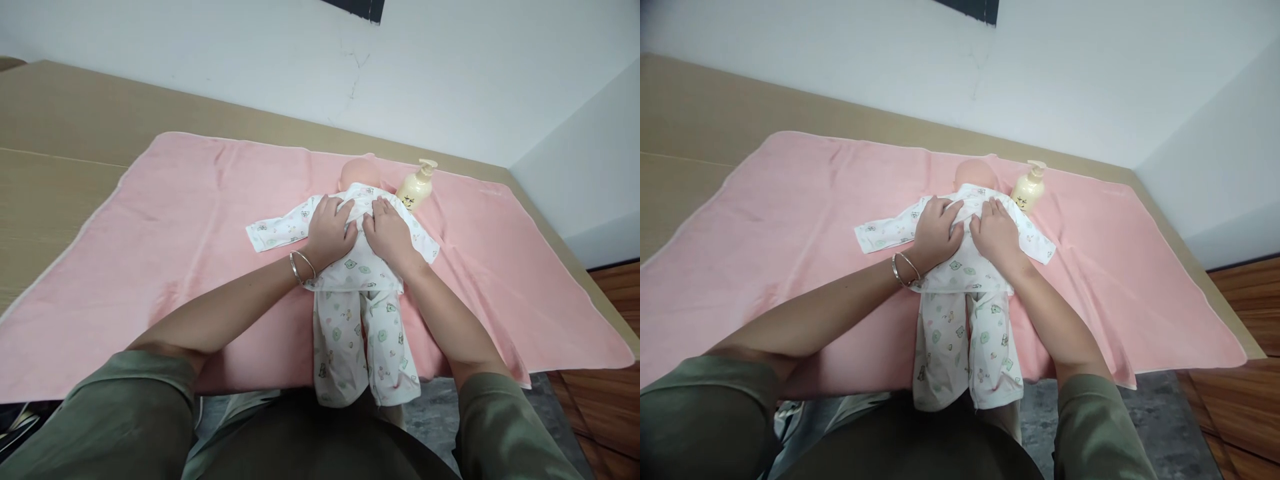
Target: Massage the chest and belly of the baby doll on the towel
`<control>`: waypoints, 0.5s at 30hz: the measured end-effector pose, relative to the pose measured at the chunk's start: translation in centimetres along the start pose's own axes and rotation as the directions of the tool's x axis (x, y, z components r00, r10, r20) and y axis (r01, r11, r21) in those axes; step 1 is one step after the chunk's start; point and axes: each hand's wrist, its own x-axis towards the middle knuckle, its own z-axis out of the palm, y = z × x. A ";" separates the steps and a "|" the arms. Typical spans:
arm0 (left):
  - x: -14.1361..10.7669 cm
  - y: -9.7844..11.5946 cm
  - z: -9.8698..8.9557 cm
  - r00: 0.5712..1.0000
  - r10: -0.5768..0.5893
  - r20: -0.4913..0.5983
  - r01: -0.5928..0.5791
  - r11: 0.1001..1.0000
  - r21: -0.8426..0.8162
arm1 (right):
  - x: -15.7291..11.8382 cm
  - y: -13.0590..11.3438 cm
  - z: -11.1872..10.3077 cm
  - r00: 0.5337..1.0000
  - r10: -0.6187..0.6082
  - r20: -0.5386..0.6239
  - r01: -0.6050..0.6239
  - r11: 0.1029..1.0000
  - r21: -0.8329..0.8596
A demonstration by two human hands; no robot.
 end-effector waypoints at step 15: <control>-0.1 0.2 -0.3 0.998 0.042 -0.044 -0.037 0.994 0.105 | 0.1 0.2 -0.9 0.998 0.025 0.051 -0.027 0.999 0.044</control>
